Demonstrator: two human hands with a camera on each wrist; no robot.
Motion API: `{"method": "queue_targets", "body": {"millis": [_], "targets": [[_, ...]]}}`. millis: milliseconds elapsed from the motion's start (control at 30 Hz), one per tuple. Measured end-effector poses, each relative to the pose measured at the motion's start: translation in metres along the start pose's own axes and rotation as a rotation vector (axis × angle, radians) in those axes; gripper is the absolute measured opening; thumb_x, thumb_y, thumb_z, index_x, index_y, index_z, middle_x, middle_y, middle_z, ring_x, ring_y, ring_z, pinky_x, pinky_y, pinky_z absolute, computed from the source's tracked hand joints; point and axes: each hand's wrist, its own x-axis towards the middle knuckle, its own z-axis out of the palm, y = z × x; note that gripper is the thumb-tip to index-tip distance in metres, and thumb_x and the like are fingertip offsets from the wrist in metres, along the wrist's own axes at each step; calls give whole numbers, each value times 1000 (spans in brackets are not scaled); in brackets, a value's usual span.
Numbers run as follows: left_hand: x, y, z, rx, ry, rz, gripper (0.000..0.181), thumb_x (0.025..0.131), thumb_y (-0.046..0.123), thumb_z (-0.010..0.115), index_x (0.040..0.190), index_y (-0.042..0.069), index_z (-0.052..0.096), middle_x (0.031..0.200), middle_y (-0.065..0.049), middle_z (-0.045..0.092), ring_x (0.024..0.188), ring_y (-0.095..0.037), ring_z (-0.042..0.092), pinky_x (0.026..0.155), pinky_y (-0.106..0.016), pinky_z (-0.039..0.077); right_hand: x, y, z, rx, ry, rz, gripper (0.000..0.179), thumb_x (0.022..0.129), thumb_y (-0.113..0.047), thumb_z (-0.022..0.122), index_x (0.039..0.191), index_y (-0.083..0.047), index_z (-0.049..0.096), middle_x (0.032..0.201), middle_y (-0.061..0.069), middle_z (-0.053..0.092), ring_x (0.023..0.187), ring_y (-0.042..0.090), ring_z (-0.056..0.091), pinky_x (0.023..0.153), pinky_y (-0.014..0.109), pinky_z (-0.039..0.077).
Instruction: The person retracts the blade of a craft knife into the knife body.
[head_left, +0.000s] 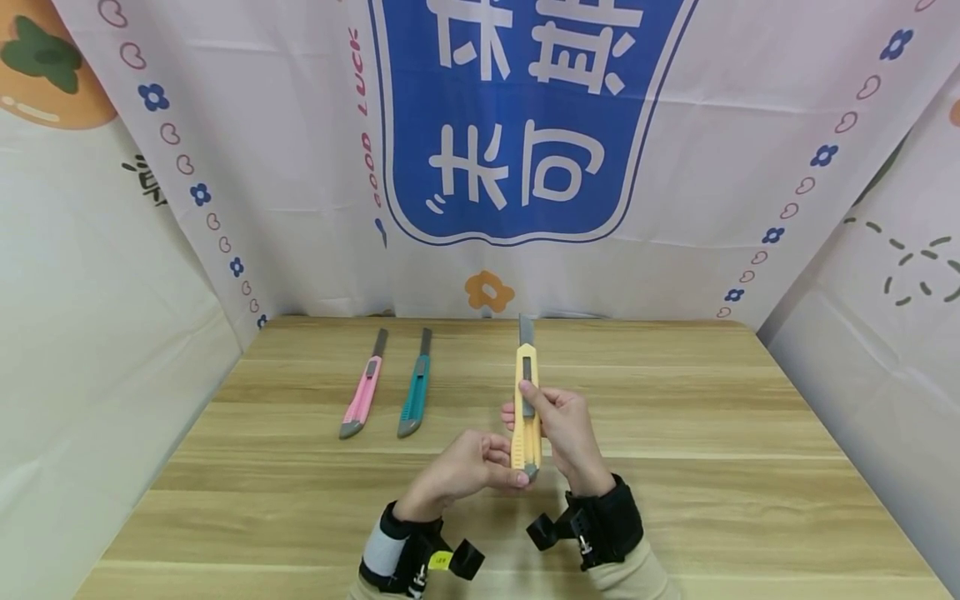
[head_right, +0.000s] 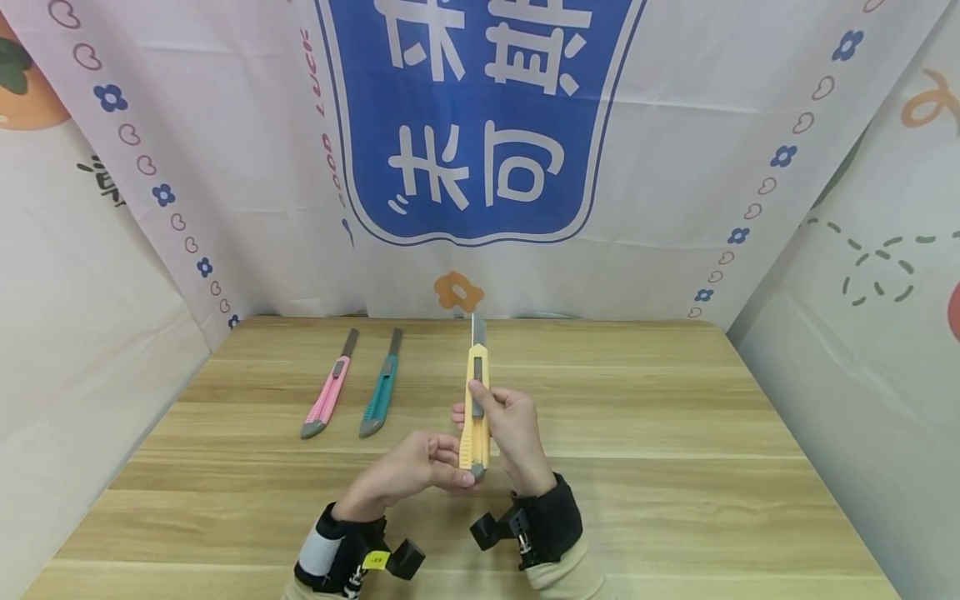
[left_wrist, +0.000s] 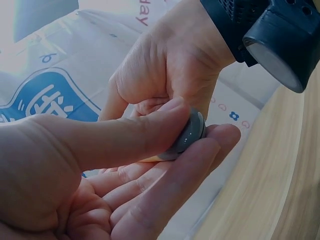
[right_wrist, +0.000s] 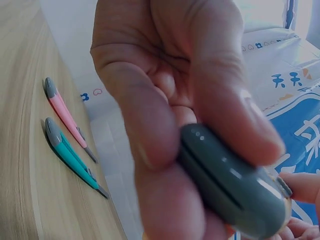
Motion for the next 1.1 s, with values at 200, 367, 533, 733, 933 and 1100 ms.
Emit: {"method": "queue_targets", "body": {"millis": [200, 367, 533, 733, 933, 1100], "targets": [[-2, 1, 0, 24, 17, 14, 30, 79, 1, 70, 106, -10, 63, 94, -27, 71, 80, -24, 70, 76, -39, 60, 1, 1, 1, -10, 15, 44, 45, 91, -31, 59, 107, 11, 64, 76, 11, 75, 69, 19, 71, 61, 26, 61], [-2, 1, 0, 19, 12, 21, 28, 80, 1, 70, 105, -10, 63, 93, -28, 71, 80, -24, 70, 75, -39, 61, 0, 1, 2, -11, 7, 60, 52, 90, -38, 60, 103, 12, 65, 72, 7, 75, 68, 18, 71, 60, 25, 61], [-1, 0, 0, 34, 21, 17, 27, 78, 2, 71, 103, -9, 65, 92, -25, 72, 77, -19, 70, 72, -32, 61, -2, 1, 3, 16, -17, 26, 49, 92, -31, 58, 103, 17, 62, 68, 1, 74, 67, 17, 71, 59, 24, 61], [-1, 0, 1, 52, 24, 1, 27, 77, 3, 73, 102, -6, 66, 91, -22, 73, 76, -16, 69, 69, -25, 59, -3, -1, 3, 35, -44, -2, 46, 93, -24, 58, 100, 21, 59, 66, -1, 73, 66, 16, 70, 60, 24, 61], [-2, 1, 1, 45, 17, -7, 26, 78, 3, 72, 101, -7, 66, 91, -21, 73, 76, -15, 68, 72, -28, 60, -4, -1, 2, 36, -60, 5, 46, 93, -24, 58, 100, 22, 59, 68, 1, 74, 67, 17, 71, 61, 25, 61], [-2, 1, 2, 32, 17, -9, 26, 78, 3, 72, 101, -7, 66, 91, -22, 73, 77, -16, 68, 71, -28, 60, -4, -2, 1, 35, -57, 10, 44, 94, -22, 57, 101, 22, 59, 68, 1, 73, 68, 17, 71, 61, 25, 61]]}}
